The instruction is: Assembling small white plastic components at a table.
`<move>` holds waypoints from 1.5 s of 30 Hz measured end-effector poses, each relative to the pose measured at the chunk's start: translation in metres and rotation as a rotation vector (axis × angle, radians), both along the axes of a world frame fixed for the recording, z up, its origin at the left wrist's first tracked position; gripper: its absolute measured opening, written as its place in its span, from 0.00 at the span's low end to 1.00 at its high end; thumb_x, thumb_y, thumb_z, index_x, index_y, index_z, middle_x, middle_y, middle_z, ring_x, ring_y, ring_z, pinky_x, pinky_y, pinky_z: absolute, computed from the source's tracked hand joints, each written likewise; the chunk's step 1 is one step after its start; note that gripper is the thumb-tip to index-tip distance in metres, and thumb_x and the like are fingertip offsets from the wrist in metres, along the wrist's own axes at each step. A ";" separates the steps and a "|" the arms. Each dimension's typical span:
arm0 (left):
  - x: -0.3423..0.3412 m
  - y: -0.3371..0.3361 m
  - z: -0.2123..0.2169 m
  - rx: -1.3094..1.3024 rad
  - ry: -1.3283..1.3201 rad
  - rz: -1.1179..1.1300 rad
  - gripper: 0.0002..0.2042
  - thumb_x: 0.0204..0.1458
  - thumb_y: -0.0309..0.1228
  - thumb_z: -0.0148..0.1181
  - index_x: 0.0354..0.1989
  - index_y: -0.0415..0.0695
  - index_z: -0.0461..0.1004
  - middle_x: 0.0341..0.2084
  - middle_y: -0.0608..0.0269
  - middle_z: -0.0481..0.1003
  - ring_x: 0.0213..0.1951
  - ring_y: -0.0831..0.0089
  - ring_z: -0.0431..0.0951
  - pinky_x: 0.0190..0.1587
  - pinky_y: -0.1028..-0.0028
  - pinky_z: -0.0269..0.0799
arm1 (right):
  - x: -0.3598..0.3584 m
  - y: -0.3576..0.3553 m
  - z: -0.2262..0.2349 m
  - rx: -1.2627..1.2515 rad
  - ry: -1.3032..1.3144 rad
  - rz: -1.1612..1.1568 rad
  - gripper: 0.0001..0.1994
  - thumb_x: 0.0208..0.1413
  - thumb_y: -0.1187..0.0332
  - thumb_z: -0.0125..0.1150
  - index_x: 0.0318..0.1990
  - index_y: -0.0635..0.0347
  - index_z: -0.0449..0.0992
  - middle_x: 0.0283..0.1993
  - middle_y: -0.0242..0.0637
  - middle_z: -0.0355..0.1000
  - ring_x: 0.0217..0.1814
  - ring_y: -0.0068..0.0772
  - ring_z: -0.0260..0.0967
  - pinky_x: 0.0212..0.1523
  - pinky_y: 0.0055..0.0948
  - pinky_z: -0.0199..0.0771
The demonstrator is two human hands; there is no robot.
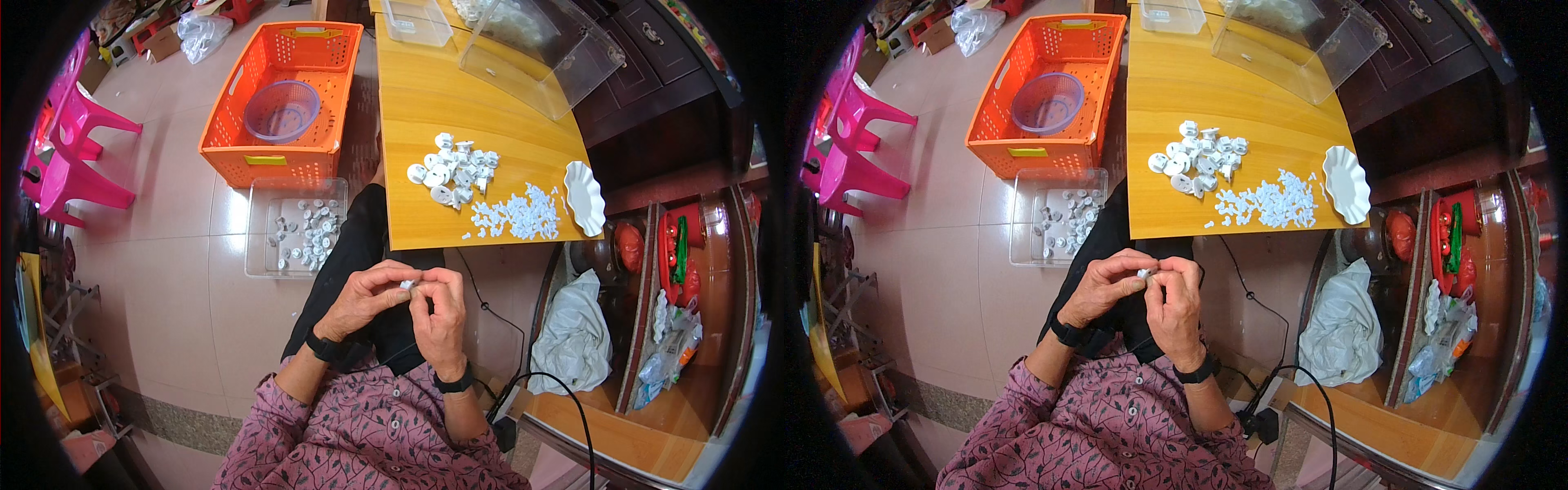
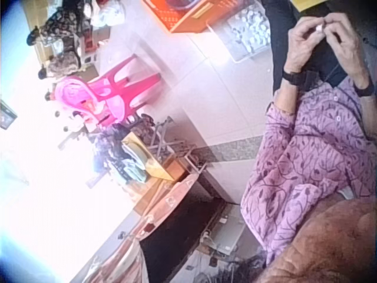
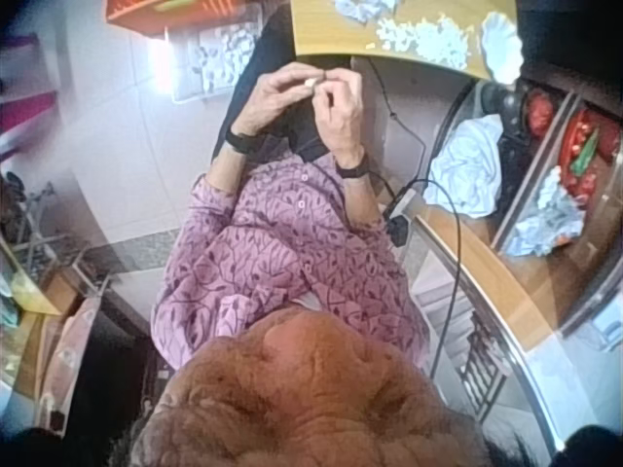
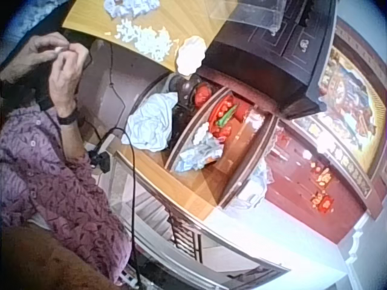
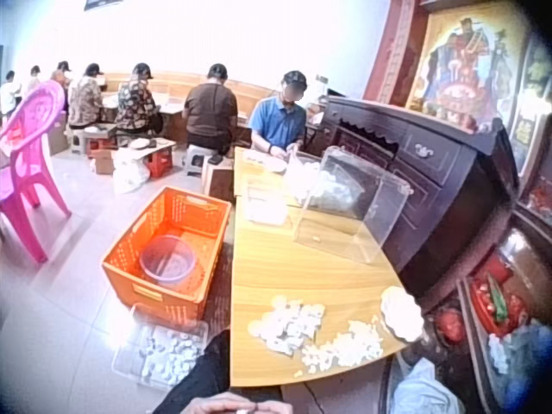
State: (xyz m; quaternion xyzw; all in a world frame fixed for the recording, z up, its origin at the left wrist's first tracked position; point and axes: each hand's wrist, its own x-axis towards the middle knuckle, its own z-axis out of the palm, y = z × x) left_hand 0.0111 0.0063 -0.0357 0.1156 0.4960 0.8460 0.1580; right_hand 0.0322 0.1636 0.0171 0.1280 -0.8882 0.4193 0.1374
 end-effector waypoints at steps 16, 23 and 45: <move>0.002 0.004 -0.004 0.176 -0.185 0.023 0.15 0.60 0.24 0.60 0.55 0.36 0.75 0.49 0.58 0.76 0.50 0.71 0.77 0.55 0.71 0.74 | 0.000 0.003 0.001 -0.098 -0.093 -0.066 0.03 0.55 0.77 0.64 0.35 0.64 0.75 0.46 0.42 0.71 0.45 0.42 0.73 0.45 0.36 0.74; 0.003 0.003 -0.004 0.082 -0.121 0.047 0.15 0.59 0.22 0.60 0.54 0.37 0.75 0.48 0.60 0.76 0.50 0.72 0.77 0.55 0.71 0.74 | 0.001 -0.004 0.001 -0.041 -0.026 -0.074 0.04 0.55 0.78 0.63 0.35 0.64 0.74 0.46 0.42 0.69 0.45 0.42 0.71 0.46 0.36 0.74; -0.005 -0.023 -0.003 0.118 -0.211 0.336 0.14 0.61 0.25 0.60 0.54 0.36 0.75 0.42 0.59 0.80 0.41 0.74 0.80 0.45 0.76 0.78 | -0.032 0.002 0.016 -0.140 -0.028 -0.092 0.05 0.54 0.79 0.63 0.38 0.66 0.76 0.42 0.43 0.72 0.41 0.43 0.74 0.43 0.35 0.76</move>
